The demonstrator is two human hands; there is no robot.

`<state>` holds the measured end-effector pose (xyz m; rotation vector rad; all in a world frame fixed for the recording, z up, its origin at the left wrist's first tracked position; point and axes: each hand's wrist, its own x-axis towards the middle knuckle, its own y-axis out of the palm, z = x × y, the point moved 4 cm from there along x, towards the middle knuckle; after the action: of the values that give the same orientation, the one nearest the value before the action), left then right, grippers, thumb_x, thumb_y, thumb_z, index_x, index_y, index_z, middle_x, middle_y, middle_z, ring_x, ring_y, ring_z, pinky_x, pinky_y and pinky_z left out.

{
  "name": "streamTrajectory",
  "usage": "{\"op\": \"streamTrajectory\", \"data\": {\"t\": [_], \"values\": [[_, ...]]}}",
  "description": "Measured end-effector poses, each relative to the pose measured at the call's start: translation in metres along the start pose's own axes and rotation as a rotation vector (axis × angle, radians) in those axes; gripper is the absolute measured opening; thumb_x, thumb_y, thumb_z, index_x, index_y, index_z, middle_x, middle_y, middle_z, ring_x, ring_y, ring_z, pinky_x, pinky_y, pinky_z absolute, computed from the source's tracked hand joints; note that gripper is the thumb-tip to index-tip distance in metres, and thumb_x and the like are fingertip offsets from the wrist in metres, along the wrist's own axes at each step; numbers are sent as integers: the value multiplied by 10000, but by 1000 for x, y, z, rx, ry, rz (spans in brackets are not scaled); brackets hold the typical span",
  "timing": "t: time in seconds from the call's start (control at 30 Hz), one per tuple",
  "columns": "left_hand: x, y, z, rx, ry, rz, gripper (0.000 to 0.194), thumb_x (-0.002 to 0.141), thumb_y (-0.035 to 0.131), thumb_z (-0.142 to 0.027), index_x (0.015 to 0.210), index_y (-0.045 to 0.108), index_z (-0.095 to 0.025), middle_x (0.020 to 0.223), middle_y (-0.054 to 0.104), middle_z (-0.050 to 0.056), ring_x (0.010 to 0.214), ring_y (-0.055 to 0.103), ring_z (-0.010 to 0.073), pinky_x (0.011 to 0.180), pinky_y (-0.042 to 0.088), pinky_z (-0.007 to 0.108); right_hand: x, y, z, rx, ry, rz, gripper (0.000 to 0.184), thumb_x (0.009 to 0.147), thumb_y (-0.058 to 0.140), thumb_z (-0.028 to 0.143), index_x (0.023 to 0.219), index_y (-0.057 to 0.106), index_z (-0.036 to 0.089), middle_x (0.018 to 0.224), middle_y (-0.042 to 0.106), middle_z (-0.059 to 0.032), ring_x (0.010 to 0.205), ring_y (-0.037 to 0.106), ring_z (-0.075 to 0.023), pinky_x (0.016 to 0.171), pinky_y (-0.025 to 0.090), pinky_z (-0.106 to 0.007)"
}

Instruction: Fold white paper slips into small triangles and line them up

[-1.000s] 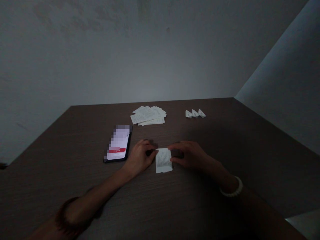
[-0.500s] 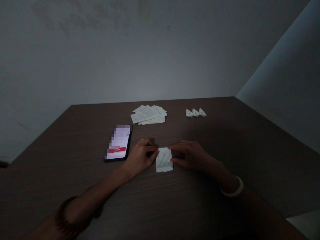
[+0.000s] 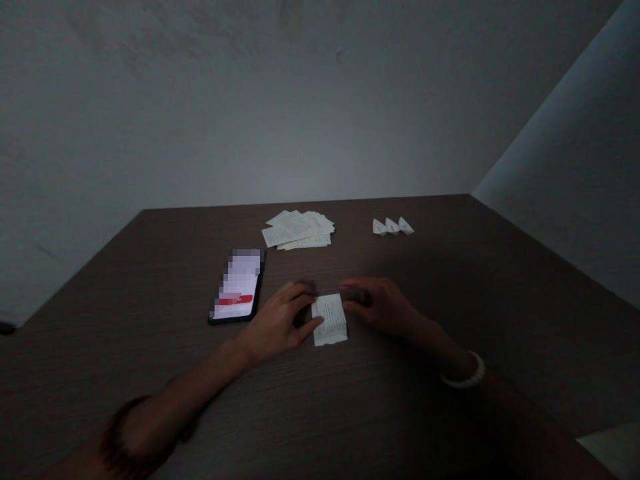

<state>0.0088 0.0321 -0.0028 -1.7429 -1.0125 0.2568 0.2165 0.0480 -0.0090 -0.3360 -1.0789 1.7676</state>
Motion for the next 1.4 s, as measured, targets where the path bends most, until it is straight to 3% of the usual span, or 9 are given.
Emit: {"op": "streamTrajectory", "data": {"t": [0.23, 0.47, 0.67, 0.8, 0.87, 0.97, 1.07, 1.27, 1.4], "values": [[-1, 0, 0, -21, 9, -32, 262, 861, 627, -310, 1071, 624, -153, 1111, 586, 115, 1027, 554, 246, 911, 478, 417, 3, 7, 6, 25, 74, 7, 381, 783, 678, 240, 1159, 622, 211, 867, 693, -19, 607, 570, -106, 614, 430, -243], [2, -1, 5, -110, -50, -15, 274, 841, 646, -298, 1087, 595, -186, 1093, 579, 90, 1040, 545, 242, 921, 454, 396, 4, 10, 10, -10, 12, 11, 411, 768, 678, 206, 1170, 598, 229, 1003, 671, -36, 689, 574, -121, 694, 451, -271], [4, -2, 12, -241, -151, -9, 279, 817, 636, -232, 1089, 596, -183, 922, 624, 48, 806, 580, 183, 732, 474, 313, 5, 12, 9, 35, 58, 7, 447, 737, 704, 192, 1170, 597, 225, 1006, 686, -31, 663, 578, -116, 672, 452, -267], [5, -4, 13, -353, -251, -51, 159, 828, 609, -251, 954, 653, -165, 772, 629, 16, 683, 570, 147, 633, 445, 261, 5, 11, 12, 93, 90, -52, 482, 732, 707, 201, 1198, 588, 203, 1022, 697, -46, 671, 584, -122, 687, 467, -279], [6, -7, 13, -431, -324, -127, 142, 826, 612, -284, 859, 660, -155, 697, 604, 1, 637, 548, 134, 596, 431, 245, 6, 11, 12, 195, 131, -67, 458, 766, 686, 251, 1206, 584, 175, 954, 714, -53, 656, 598, -127, 662, 476, -273], [5, -8, 16, -555, -426, -253, 171, 790, 655, -317, 783, 646, -147, 640, 562, -18, 604, 522, 121, 574, 430, 234, 7, 12, 14, 423, 161, -2, 294, 819, 634, 316, 1064, 657, 154, 870, 732, -52, 702, 653, -151, 654, 497, -266], [5, -6, 19, -674, -479, -300, 192, 755, 693, -328, 756, 633, -146, 629, 551, -27, 588, 515, 109, 562, 432, 225, 8, 12, 15, 542, 182, 53, 212, 834, 613, 335, 903, 710, 160, 870, 738, -53, 781, 682, -179, 692, 512, -276], [3, -5, 17, -809, -550, -327, 217, 755, 698, -341, 710, 617, -145, 593, 568, -27, 541, 505, 95, 519, 406, 208, 8, 9, 15, 531, 205, 80, 233, 845, 593, 327, 840, 737, 144, 741, 712, -25, 656, 629, -140, 600, 449, -234], [4, -5, 8, -799, -568, -221, 246, 775, 683, -372, 694, 649, -142, 547, 564, -24, 500, 483, 90, 478, 374, 201, 7, 7, 12, 566, 277, 53, 273, 827, 606, 364, 784, 732, 125, 621, 644, 2, 541, 528, -98, 505, 358, -201]]}}
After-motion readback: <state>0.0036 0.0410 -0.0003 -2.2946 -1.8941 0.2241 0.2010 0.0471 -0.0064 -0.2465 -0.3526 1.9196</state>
